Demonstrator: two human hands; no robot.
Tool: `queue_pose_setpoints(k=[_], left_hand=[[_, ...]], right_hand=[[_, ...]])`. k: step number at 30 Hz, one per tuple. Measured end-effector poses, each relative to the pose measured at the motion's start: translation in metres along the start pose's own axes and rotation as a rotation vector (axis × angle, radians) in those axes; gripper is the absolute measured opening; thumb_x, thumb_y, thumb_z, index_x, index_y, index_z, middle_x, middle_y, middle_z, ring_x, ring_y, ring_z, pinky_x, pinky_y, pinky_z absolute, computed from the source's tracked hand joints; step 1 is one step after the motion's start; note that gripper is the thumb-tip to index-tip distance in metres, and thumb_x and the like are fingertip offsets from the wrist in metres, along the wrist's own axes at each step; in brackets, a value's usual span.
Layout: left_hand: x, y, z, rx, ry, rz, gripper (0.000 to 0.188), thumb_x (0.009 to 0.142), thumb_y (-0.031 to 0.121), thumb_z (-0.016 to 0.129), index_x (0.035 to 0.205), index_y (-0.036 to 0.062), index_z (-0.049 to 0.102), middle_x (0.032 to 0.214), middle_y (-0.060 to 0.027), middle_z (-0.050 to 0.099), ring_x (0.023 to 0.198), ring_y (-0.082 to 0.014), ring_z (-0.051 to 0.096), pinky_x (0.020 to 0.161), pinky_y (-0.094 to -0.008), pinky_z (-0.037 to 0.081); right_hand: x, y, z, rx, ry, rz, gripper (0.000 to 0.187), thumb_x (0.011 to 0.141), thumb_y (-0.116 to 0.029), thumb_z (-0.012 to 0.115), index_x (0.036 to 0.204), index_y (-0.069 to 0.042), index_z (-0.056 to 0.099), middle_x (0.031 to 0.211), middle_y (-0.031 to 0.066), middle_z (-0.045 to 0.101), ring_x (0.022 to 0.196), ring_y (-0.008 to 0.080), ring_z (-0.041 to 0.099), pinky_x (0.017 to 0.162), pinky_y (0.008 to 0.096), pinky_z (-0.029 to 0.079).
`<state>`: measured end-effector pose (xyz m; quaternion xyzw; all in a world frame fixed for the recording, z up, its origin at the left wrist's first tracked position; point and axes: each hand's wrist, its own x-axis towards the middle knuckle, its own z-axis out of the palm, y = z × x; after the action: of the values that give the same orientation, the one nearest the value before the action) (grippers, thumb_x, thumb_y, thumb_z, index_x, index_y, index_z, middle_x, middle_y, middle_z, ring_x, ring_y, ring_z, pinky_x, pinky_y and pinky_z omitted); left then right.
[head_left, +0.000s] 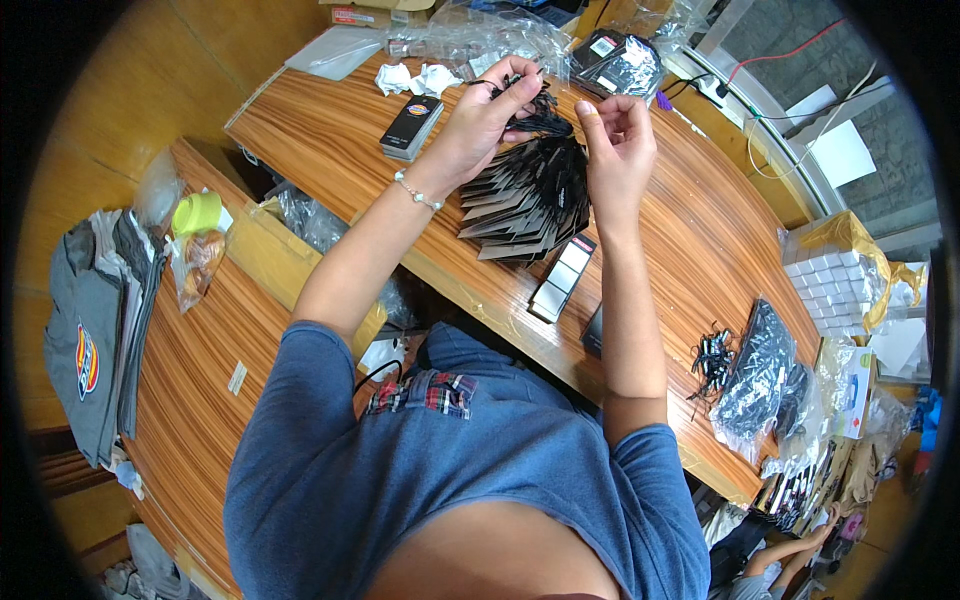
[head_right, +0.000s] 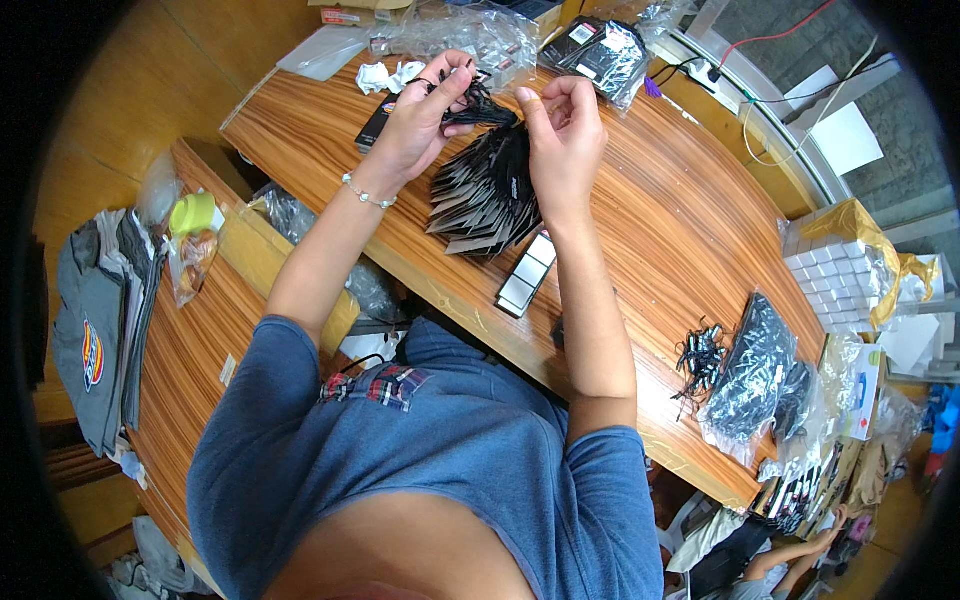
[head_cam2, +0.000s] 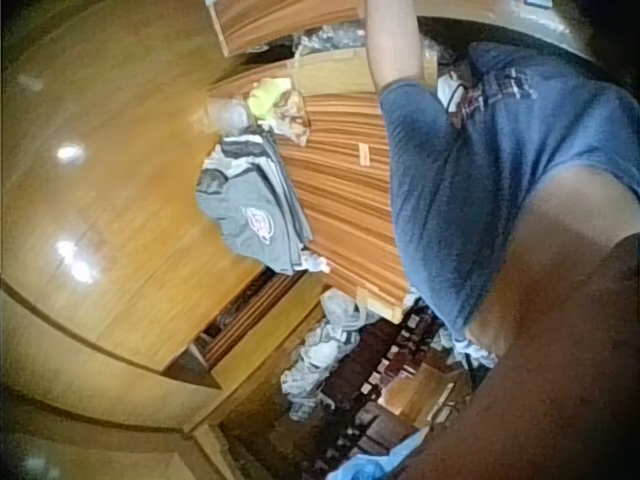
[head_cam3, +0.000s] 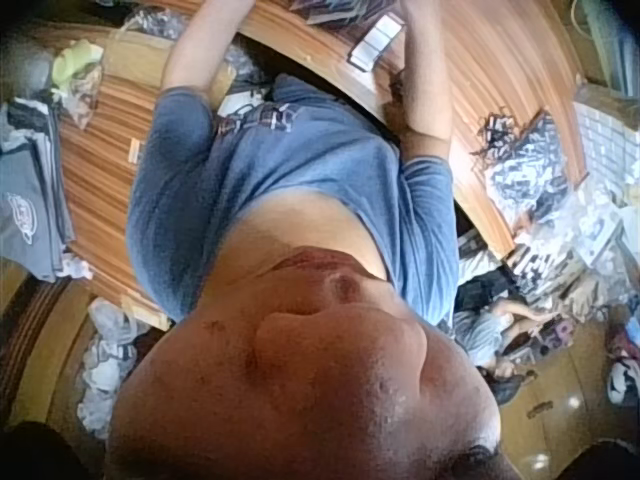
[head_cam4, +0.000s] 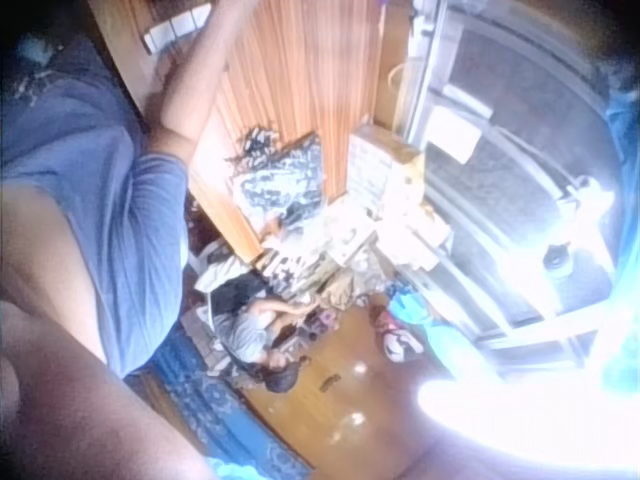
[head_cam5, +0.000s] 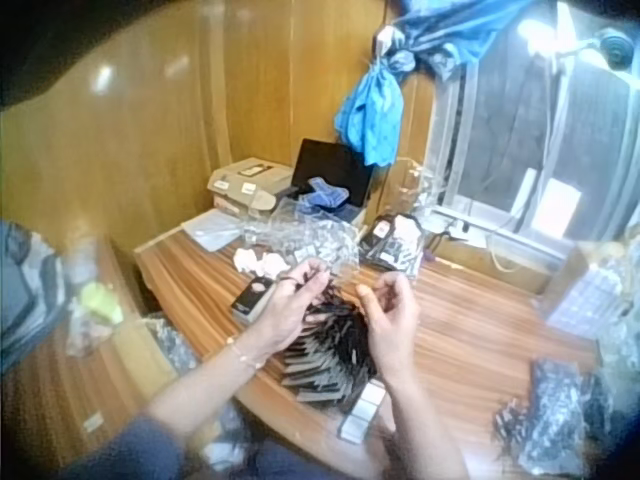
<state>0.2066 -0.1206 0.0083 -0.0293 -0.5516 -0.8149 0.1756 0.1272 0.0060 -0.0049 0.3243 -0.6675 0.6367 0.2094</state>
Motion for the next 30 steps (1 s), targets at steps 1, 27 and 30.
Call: queue_pose_setpoints(k=[1,27,30], left_hand=[[0.0,0.0,0.0,-0.012,-0.006,0.0,0.017,0.089,0.027,0.055,0.098,0.0145,0.048,0.077,0.0084,0.047,0.065,0.0011,0.039,0.05,-0.015,0.03],[-0.005,-0.006,-0.012,-0.074,0.089,0.079,0.014,0.091,0.024,0.052,0.098,0.0133,0.046,0.075,0.0059,0.048,0.06,-0.0002,0.037,0.048,-0.0168,0.028],[-0.006,-0.006,-0.012,-0.068,0.079,0.079,0.014,0.091,0.023,0.052,0.098,0.0128,0.046,0.075,0.0056,0.048,0.06,-0.0004,0.037,0.048,-0.0169,0.028]], right_hand=[[0.001,0.003,0.001,0.06,0.043,-0.022,0.021,0.077,-0.014,0.069,0.072,-0.002,0.052,0.052,-0.004,0.042,0.048,0.0071,0.035,0.045,0.0231,0.03],[0.001,0.013,-0.013,1.032,-0.137,0.722,0.021,0.085,-0.024,0.061,0.083,-0.004,0.062,0.074,0.0031,0.062,0.066,0.009,0.055,0.063,0.0218,0.044],[0.001,0.015,-0.013,1.098,-0.174,0.766,0.024,0.086,-0.026,0.06,0.092,-0.004,0.063,0.085,0.0035,0.063,0.076,0.0088,0.054,0.071,0.0224,0.041]])
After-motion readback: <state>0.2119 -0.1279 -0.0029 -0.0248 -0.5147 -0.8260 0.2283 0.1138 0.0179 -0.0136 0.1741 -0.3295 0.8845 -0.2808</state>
